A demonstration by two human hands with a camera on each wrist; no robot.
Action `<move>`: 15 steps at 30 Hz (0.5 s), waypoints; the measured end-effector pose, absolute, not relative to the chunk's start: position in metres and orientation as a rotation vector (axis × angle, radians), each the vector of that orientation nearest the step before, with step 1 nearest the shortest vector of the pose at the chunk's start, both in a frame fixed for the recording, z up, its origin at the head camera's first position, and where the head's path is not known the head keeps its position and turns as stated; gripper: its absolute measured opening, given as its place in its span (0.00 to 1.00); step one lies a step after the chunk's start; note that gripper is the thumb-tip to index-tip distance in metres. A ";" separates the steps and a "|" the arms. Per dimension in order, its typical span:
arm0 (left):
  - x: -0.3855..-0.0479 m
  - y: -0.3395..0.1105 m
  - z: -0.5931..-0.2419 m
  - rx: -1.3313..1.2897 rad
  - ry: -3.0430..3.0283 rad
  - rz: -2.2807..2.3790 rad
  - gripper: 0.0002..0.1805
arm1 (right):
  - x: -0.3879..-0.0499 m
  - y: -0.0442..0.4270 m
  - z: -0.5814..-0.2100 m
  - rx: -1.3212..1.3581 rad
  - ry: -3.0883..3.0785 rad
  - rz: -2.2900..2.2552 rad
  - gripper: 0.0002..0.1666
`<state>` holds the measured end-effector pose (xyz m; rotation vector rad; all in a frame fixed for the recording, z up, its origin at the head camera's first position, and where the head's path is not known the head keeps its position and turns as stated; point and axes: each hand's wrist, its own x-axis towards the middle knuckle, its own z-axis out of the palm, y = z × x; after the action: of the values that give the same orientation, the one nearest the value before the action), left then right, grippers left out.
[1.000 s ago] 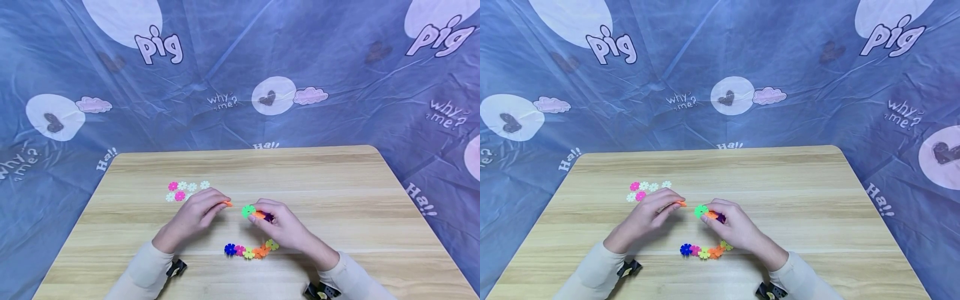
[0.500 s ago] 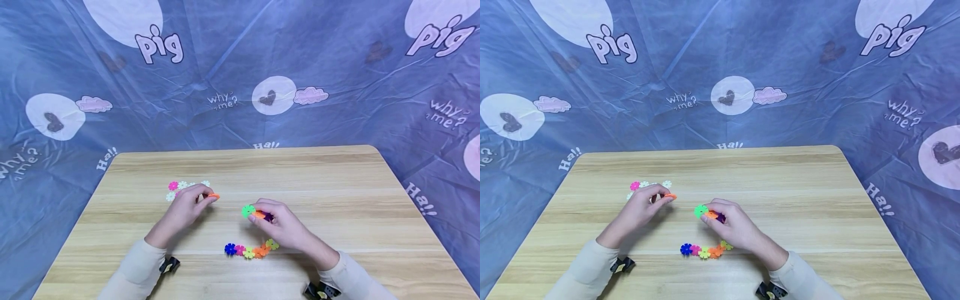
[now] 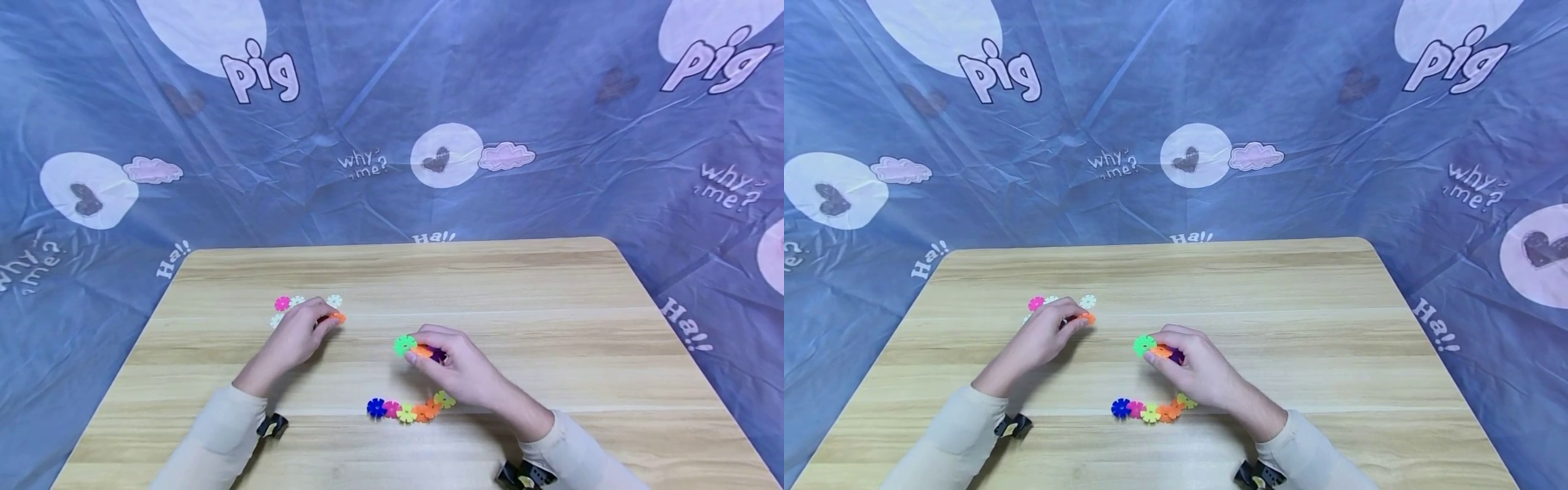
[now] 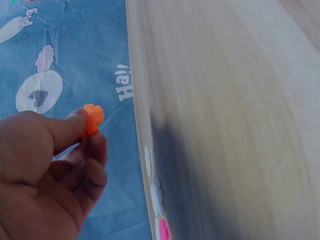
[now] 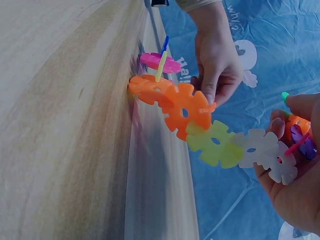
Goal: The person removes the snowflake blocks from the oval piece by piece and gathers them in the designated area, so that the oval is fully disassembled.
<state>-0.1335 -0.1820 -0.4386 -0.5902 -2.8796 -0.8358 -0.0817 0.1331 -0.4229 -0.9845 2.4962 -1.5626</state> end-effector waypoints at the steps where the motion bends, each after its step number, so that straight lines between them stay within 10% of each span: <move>1: -0.135 -0.183 -0.439 -0.579 -2.897 -0.828 0.04 | -0.082 0.133 -0.423 -0.985 2.498 -1.561 0.09; 15: -0.148 -0.190 -0.444 -0.448 -3.018 -0.812 0.02 | -0.081 0.133 -0.423 -0.970 2.500 -1.544 0.09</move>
<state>-0.1481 -0.1900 -0.4441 -0.4481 -3.0185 -0.8124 -0.0806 0.1334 -0.4227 -0.9699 2.5002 -1.5437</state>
